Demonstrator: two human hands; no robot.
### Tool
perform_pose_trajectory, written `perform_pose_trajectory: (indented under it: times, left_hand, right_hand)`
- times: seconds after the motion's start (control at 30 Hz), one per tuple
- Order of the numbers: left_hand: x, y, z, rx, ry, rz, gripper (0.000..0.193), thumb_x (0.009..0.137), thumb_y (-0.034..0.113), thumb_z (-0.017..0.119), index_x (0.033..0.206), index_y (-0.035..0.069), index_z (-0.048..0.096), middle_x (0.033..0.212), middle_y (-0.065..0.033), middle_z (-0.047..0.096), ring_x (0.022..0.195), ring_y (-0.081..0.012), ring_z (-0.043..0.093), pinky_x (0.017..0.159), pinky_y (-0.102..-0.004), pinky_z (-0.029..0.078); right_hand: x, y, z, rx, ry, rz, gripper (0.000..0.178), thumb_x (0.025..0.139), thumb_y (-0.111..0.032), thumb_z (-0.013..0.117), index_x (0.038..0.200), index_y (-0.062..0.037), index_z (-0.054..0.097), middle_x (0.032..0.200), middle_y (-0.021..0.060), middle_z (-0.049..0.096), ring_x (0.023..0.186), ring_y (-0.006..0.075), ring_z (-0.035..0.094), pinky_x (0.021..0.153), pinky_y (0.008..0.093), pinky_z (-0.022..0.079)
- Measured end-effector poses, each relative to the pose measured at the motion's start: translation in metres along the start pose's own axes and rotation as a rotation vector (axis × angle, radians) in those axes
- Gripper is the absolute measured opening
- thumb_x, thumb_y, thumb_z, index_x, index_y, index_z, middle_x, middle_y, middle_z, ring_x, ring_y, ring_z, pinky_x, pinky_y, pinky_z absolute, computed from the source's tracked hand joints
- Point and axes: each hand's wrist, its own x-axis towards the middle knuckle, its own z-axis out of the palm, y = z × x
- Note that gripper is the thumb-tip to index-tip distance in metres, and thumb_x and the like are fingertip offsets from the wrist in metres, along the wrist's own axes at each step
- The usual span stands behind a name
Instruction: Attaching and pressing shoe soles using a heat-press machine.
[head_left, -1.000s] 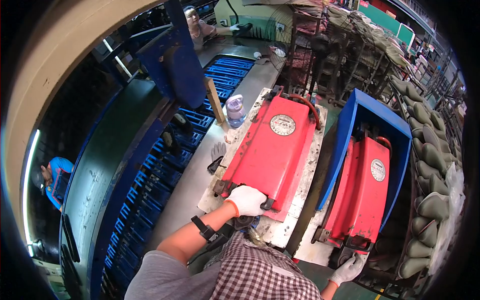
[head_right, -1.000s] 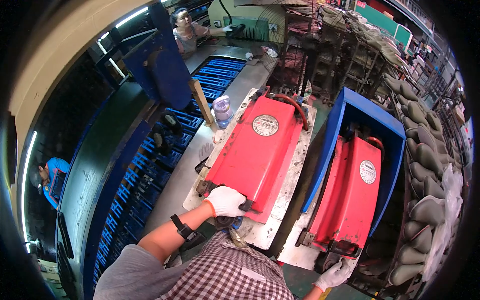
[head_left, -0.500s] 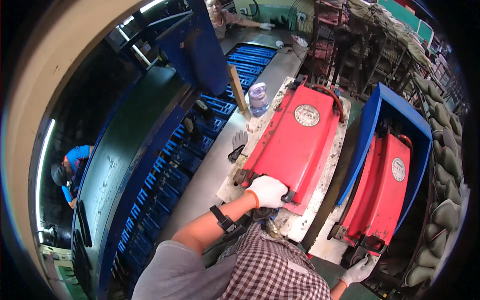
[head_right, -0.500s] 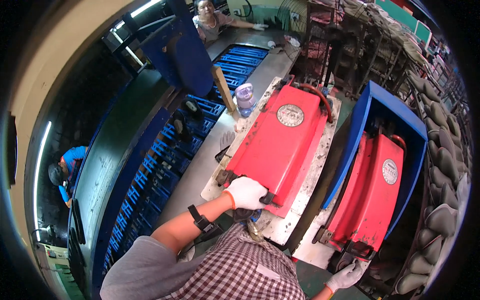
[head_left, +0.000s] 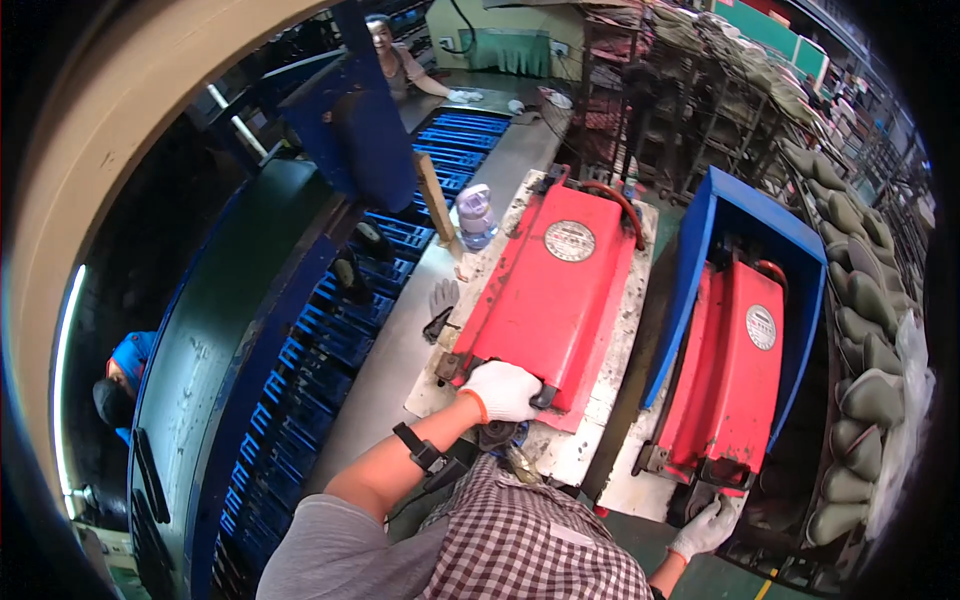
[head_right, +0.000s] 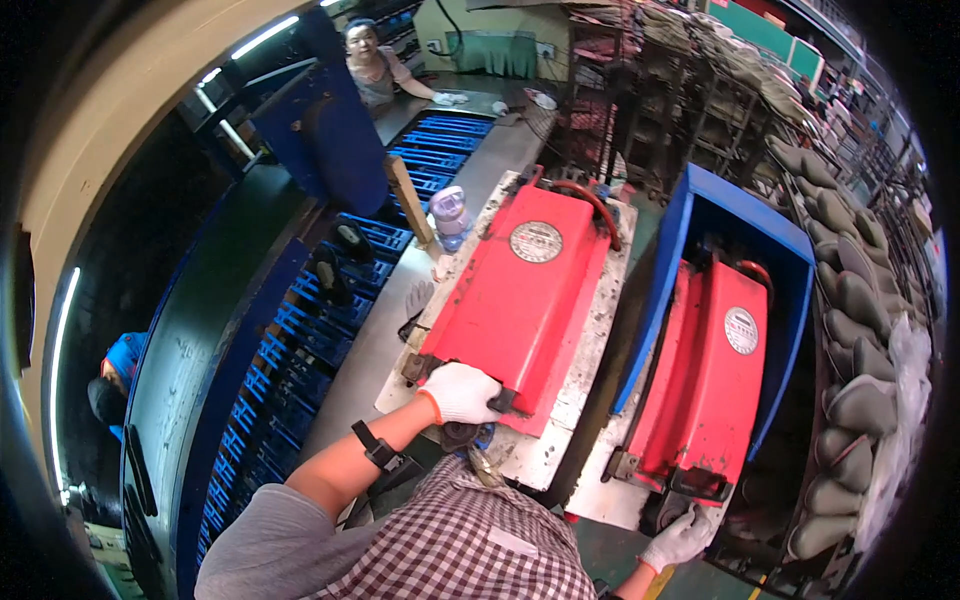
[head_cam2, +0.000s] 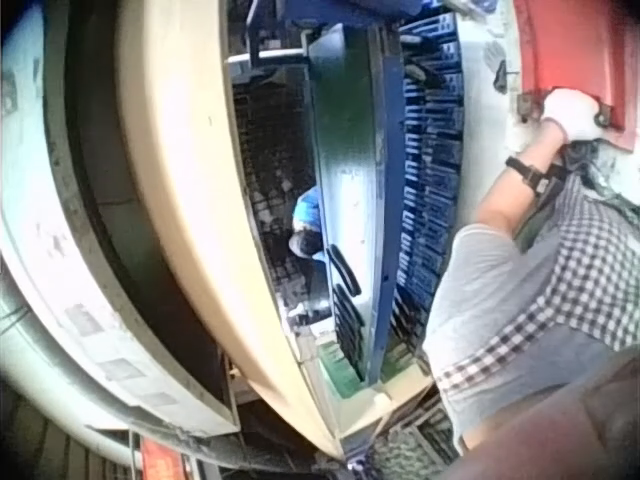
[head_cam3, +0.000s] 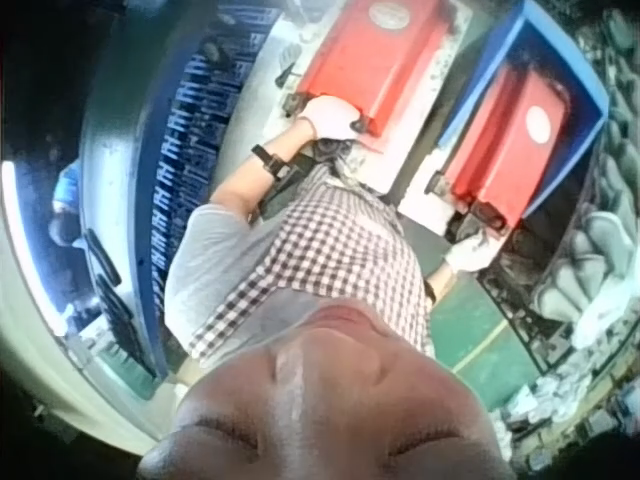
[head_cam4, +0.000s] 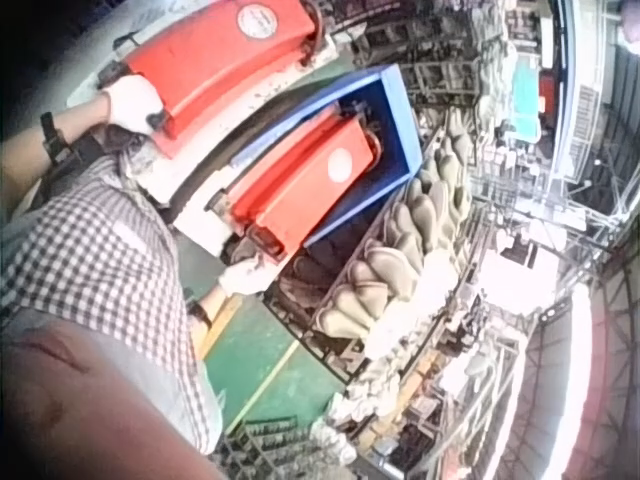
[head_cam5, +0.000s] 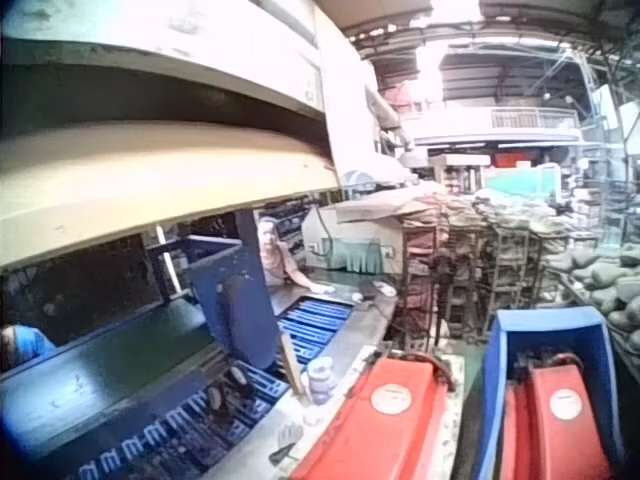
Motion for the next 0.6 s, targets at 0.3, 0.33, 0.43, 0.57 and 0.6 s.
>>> perform_pose_trajectory:
  times: [0.3,0.33,0.43,0.57,0.6]
  left_hand:
    - [0.001,-0.001,-0.001,0.012,-0.002,-0.019,0.04,0.081,0.049,0.073,0.092,0.011,0.078,0.088,-0.0188,0.075,0.085,-0.0374,0.075,0.079,-0.049,0.059]
    - [0.0,-0.001,-0.001,0.006,0.0,-0.018,0.04,0.081,0.049,0.073,0.092,0.011,0.078,0.088,-0.0188,0.075,0.084,-0.0376,0.075,0.079,-0.0488,0.059]
    - [0.0,-0.001,0.003,0.004,0.01,-0.015,0.041,0.08,0.05,0.073,0.092,0.011,0.078,0.087,-0.0188,0.075,0.083,-0.0376,0.074,0.078,-0.0486,0.059]
    - [-0.001,-0.001,0.005,0.011,0.02,-0.005,0.041,0.08,0.051,0.073,0.09,0.011,0.078,0.086,-0.0189,0.074,0.082,-0.0376,0.074,0.077,-0.0484,0.059]
    - [0.0,0.0,0.004,0.013,0.018,-0.002,0.041,0.08,0.051,0.073,0.09,0.011,0.078,0.086,-0.0189,0.074,0.082,-0.0376,0.074,0.077,-0.0484,0.059]
  right_hand:
    - [-0.004,0.013,0.015,0.012,0.06,0.021,0.023,0.094,-0.015,0.065,0.109,-0.0023,0.077,0.106,0.015,0.074,0.103,0.036,0.065,0.102,0.0483,0.047]
    - [-0.005,0.013,0.015,0.015,0.06,0.022,0.023,0.094,-0.015,0.065,0.109,-0.0023,0.077,0.106,0.015,0.074,0.103,0.036,0.065,0.102,0.0483,0.047]
    - [-0.004,0.014,0.013,0.027,0.04,0.014,0.022,0.094,-0.014,0.065,0.108,-0.0021,0.077,0.104,0.0152,0.074,0.101,0.0362,0.065,0.103,0.0485,0.047]
    - [-0.003,0.008,0.01,0.047,0.06,-0.012,0.023,0.094,-0.014,0.065,0.109,-0.0018,0.076,0.104,0.0155,0.074,0.101,0.0364,0.065,0.103,0.0493,0.046]
    - [-0.004,0.01,0.011,0.058,0.063,-0.009,0.023,0.093,-0.014,0.065,0.109,-0.0019,0.076,0.104,0.0152,0.074,0.101,0.0364,0.064,0.104,0.0495,0.046]
